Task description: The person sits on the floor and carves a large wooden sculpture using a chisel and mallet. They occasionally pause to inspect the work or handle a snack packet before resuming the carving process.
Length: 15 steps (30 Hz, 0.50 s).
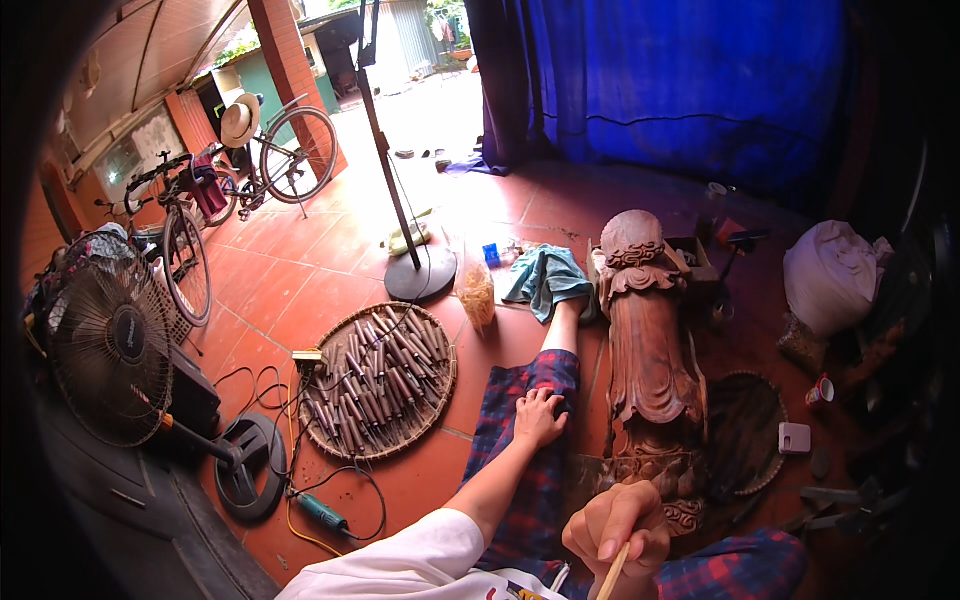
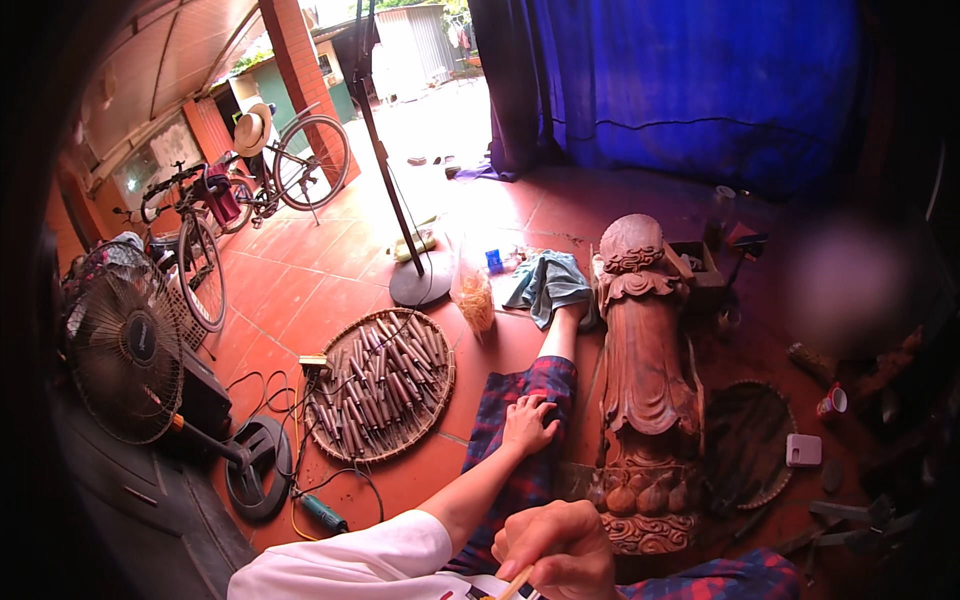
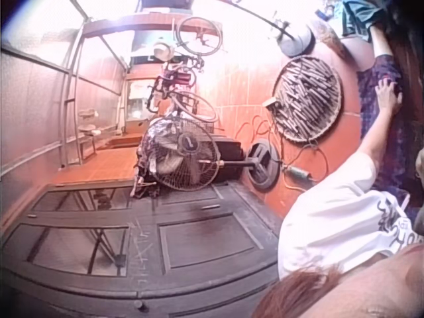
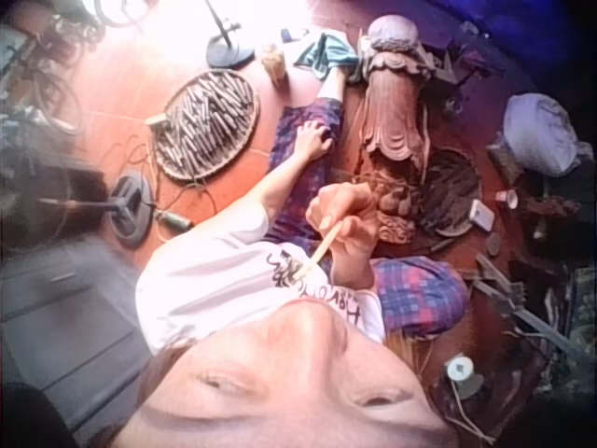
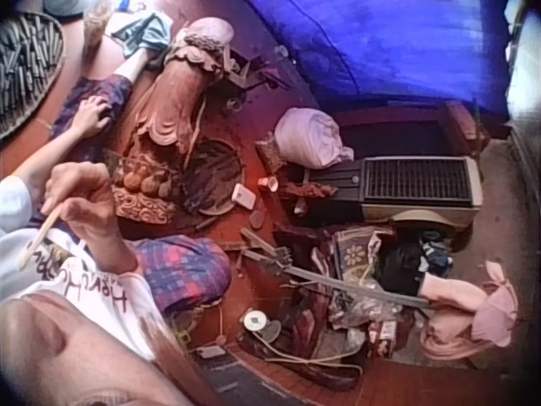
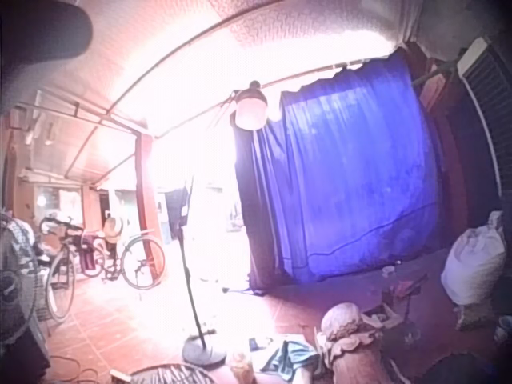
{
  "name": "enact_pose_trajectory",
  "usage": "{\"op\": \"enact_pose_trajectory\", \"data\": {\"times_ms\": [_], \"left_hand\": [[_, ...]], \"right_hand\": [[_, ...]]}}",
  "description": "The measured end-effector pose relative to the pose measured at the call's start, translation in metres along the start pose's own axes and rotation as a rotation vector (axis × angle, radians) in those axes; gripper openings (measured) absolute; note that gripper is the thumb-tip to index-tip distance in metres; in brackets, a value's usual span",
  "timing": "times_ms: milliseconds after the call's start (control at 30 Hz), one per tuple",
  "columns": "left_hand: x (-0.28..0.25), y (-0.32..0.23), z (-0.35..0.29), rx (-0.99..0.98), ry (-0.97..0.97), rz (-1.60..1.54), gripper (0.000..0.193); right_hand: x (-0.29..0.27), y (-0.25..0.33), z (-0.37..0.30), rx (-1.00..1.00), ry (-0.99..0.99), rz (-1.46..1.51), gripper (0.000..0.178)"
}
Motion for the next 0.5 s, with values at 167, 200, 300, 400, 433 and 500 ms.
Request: {"op": "enact_pose_trajectory", "data": {"times_ms": [167,200,300,400,433,500], "left_hand": [[-0.0011,-0.0012,0.0008,-0.005,0.007,-0.014,0.042],[-0.0019,-0.0017,0.0014,-0.005,0.010,-0.011,0.042],[-0.0016,-0.0019,0.0006,-0.014,0.013,-0.003,0.042],[-0.0029,-0.0036,0.0010,-0.030,0.047,0.020,0.042],[-0.0036,-0.0043,0.0017,-0.030,0.049,0.021,0.042],[-0.0032,-0.0034,0.0005,-0.026,0.039,0.016,0.042]], "right_hand": [[0.0004,0.0007,0.0013,-0.004,0.001,-0.002,0.029],[0.0005,0.0007,0.0012,-0.006,-0.002,-0.002,0.029],[0.0015,0.0004,-0.0005,-0.015,-0.001,0.001,0.029],[0.0009,0.0004,-0.0026,-0.004,-0.010,0.002,0.028],[0.0009,0.0005,-0.0024,-0.003,-0.014,0.000,0.028],[0.0016,-0.0003,-0.0026,0.003,-0.027,0.001,0.028]]}}
Point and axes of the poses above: each hand's wrist, its own z-axis towards the middle knuckle, its own x-axis out of the palm, y = z × x, the point moved 3 cm from there along z, towards the middle knuckle, and after that the axes turned 1 degree about -x, right-handed, at the moved point
